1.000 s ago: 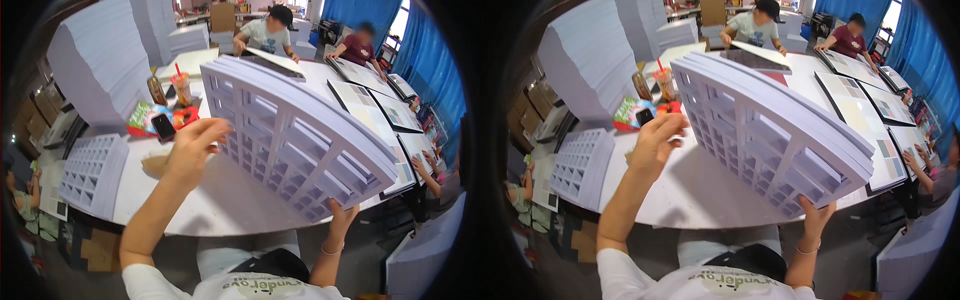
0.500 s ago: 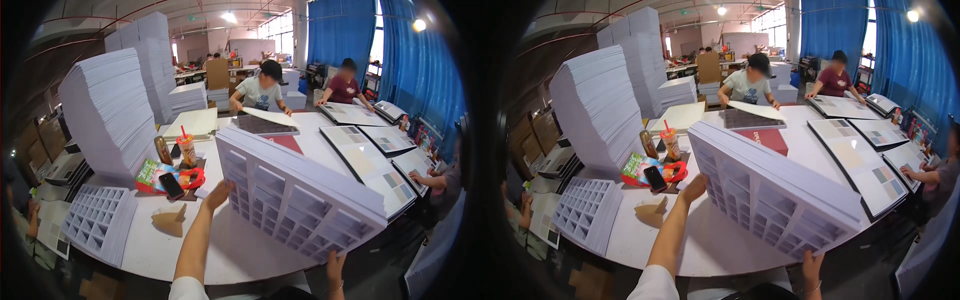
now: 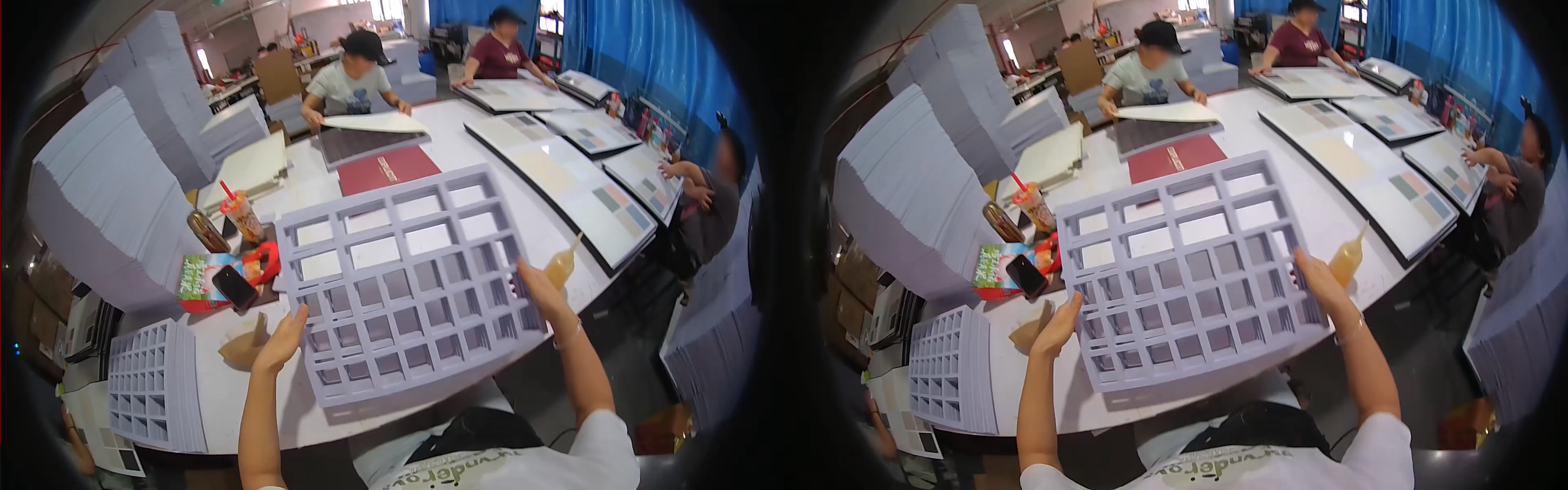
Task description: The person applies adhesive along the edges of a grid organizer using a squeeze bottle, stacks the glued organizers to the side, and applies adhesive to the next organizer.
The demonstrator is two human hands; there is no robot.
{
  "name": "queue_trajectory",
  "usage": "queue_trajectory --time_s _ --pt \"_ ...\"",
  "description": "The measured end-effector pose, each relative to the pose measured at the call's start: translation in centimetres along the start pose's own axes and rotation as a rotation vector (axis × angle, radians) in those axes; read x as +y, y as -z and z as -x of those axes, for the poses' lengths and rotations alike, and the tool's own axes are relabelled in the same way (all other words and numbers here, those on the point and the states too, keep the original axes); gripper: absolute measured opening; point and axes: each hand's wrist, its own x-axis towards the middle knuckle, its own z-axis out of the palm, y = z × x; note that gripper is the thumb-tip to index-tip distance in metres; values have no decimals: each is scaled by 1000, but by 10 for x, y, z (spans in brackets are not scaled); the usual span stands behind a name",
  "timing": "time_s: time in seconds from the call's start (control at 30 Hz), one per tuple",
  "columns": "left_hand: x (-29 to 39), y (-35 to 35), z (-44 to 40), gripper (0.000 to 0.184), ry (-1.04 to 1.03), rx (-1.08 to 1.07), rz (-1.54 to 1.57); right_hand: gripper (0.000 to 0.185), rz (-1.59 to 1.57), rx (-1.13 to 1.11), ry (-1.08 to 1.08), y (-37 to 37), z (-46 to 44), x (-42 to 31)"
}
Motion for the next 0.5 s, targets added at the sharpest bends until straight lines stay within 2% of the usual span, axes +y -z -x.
queue_trajectory --time_s 0.03,0.1,0.13,0.2,0.23,0.3,0.43,0.5 --pt "-7 -6 3 80 134 -21 -21 65 4 -48 -80 -1 -13 9" --pt "-16 -16 4 78 383 -46 -64 67 66 -95 -96 -17 -16 4" --pt "-12 -28 8 74 426 18 -106 66 143 -110 -92 -16 -19 9" --pt "-37 -41 5 72 230 154 1 62 303 -140 -79 -15 -30 21" --pt "-55 -47 -1 70 130 219 53 57 256 -106 -19 -13 -32 28" --pt "-73 -48 -7 65 116 244 83 48 165 -37 90 -4 -22 46" --pt "-70 -50 -5 64 81 249 126 18 145 473 170 17 43 56" --pt "-73 -46 -7 64 74 219 60 19 150 697 147 38 62 79"
